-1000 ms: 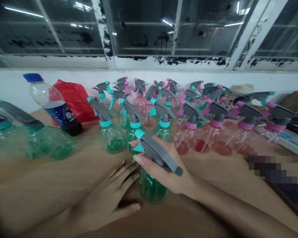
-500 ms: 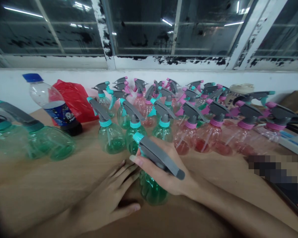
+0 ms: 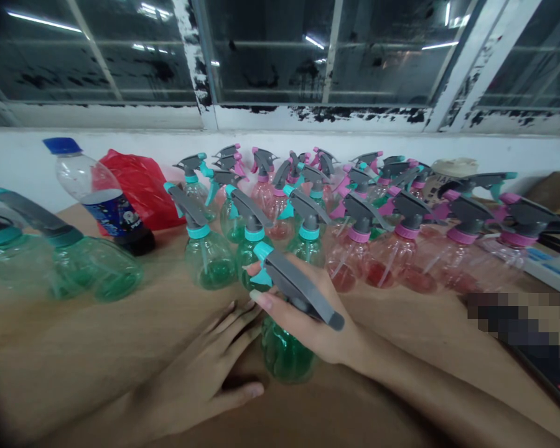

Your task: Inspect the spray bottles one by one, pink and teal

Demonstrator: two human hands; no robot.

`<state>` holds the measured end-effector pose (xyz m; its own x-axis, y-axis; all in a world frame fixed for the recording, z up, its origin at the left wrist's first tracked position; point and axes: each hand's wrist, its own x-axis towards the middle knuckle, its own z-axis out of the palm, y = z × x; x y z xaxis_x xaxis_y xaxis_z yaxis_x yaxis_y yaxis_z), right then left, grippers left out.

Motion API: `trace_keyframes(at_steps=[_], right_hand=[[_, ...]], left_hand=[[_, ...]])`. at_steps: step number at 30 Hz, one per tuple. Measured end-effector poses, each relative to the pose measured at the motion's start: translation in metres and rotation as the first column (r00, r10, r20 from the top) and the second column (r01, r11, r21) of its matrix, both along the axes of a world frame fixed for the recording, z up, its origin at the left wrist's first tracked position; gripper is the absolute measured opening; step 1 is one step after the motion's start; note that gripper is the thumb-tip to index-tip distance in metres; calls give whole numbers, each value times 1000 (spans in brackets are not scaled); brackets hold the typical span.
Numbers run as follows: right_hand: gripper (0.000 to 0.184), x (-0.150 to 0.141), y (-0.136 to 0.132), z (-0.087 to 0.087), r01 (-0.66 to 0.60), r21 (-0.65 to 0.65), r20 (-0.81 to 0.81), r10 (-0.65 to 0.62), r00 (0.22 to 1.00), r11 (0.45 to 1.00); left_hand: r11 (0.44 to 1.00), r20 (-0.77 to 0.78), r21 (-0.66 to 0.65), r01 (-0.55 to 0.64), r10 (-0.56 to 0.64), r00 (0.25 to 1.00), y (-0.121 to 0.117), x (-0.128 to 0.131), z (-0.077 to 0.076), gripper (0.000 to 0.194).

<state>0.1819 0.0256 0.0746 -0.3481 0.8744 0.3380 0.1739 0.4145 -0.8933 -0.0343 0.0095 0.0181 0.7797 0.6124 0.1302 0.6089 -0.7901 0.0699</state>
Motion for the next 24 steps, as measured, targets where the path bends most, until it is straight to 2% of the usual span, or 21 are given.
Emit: trace_keyframes(at_steps=[15,20,24], right_hand=[[28,0,-1,2,-12,-13,-16,11,1000,1000],[28,0,0,2,7,14,5,-7,1000,1000],[20,1,0,0,51,85,21,-53,998,995]], left_hand=[[1000,-1,0,-3,3,1000,1,1,0,72],[1000,-9,-10,-4,4,1000,1,1,-1,71],[1000,-8,0,1,-1,1000,1,0,-3,73]])
